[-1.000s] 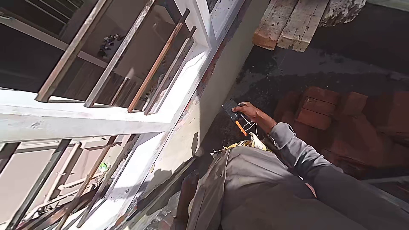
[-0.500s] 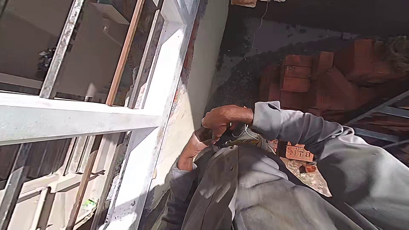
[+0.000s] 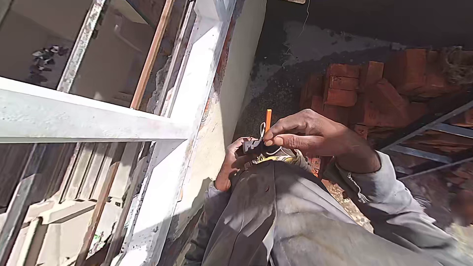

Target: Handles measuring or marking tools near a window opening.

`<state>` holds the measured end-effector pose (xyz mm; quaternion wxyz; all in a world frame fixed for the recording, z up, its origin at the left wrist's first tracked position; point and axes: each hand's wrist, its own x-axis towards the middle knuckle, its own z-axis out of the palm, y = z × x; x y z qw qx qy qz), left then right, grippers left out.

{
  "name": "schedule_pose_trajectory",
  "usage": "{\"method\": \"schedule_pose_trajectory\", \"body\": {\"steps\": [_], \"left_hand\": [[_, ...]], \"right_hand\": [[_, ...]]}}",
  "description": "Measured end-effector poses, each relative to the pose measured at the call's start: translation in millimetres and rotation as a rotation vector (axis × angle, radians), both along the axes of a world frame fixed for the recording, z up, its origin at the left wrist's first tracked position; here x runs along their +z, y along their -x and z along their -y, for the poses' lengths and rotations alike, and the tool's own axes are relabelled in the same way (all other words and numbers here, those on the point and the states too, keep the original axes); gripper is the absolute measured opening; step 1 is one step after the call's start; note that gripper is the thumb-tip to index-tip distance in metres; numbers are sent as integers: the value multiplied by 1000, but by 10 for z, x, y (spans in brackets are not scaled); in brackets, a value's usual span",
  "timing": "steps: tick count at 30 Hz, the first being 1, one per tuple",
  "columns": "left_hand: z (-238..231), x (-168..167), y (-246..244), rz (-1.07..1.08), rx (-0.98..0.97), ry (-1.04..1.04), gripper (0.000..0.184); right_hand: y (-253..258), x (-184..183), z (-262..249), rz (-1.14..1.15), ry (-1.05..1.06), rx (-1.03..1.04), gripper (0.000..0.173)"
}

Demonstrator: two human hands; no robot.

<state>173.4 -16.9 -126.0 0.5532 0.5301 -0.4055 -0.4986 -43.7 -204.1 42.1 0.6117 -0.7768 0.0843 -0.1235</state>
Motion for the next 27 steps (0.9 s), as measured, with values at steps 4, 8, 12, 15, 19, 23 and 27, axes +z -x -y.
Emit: {"method": "schedule_pose_trajectory", "body": {"steps": [4,8,12,15,19,23,27], "left_hand": [[36,150,-73,-31,-32,156,48],[126,304,-44,-121,-52,116,46],[300,399,17,-136,-129,93,43],[476,460,68,-131,-219,69,42],[763,672,265,-47,-342,50,40],[1055,944,535,-11,-474,92,41],[1316,1073,750,-40,-605,164,43]], "right_hand": [[178,-513,-305,-166,49,-351,36],[2,-698,-509,196,69,-580,49],[-91,-523,-521,468,333,-702,68],[-38,-389,-481,582,347,-695,71],[112,-325,-462,680,308,-662,69],[328,-204,-514,734,291,-785,70],[575,-69,-580,768,285,-868,69]]}}
